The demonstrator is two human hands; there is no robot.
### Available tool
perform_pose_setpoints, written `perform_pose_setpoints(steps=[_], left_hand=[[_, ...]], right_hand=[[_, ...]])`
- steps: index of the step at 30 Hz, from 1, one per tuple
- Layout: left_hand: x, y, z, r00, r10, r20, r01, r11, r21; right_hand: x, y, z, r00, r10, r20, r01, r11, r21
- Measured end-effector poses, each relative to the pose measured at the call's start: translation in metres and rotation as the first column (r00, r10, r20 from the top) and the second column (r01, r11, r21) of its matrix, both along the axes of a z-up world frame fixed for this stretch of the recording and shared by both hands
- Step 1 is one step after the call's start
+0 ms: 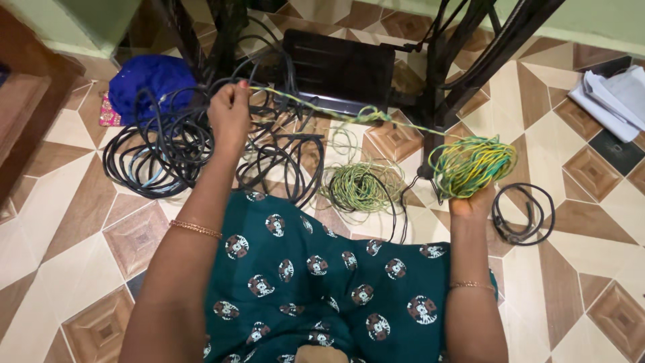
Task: The person sits on the floor and untangles a bundle of yellow and green wires, coiling them into a neat bundle. They also handle a black cable, separating it from the tangled mass.
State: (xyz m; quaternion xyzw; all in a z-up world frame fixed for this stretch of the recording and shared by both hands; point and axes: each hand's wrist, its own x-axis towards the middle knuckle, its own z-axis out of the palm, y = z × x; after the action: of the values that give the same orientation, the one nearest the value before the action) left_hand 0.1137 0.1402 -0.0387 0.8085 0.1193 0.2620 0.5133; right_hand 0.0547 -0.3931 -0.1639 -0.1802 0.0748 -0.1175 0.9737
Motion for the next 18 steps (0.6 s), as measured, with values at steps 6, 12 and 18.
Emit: perform_pose_setpoints(steps=[6,12,18], left_hand=[[0.011,-0.023,-0.049,0.986,-0.164,-0.041,0.166,0.986,0.035],[0.01,-0.077,-0.071,0.915,-0.375,-0.147,0.402,0.877,0.264],[0.013,-0.175,-0.07,0.482,-0.857,-0.183,0.876,0.473,0.094]], right_hand=[[0.001,0.018,0.004,0.997,0.07,0.024,-0.068,0.996,-0.062],[-0.001,0.012,-0.005,0.984,0.15,0.095,-0.147,0.989,-0.035],[-0.002,0.007,-0.011,0.968,0.203,0.145,-0.211,0.977,0.036]])
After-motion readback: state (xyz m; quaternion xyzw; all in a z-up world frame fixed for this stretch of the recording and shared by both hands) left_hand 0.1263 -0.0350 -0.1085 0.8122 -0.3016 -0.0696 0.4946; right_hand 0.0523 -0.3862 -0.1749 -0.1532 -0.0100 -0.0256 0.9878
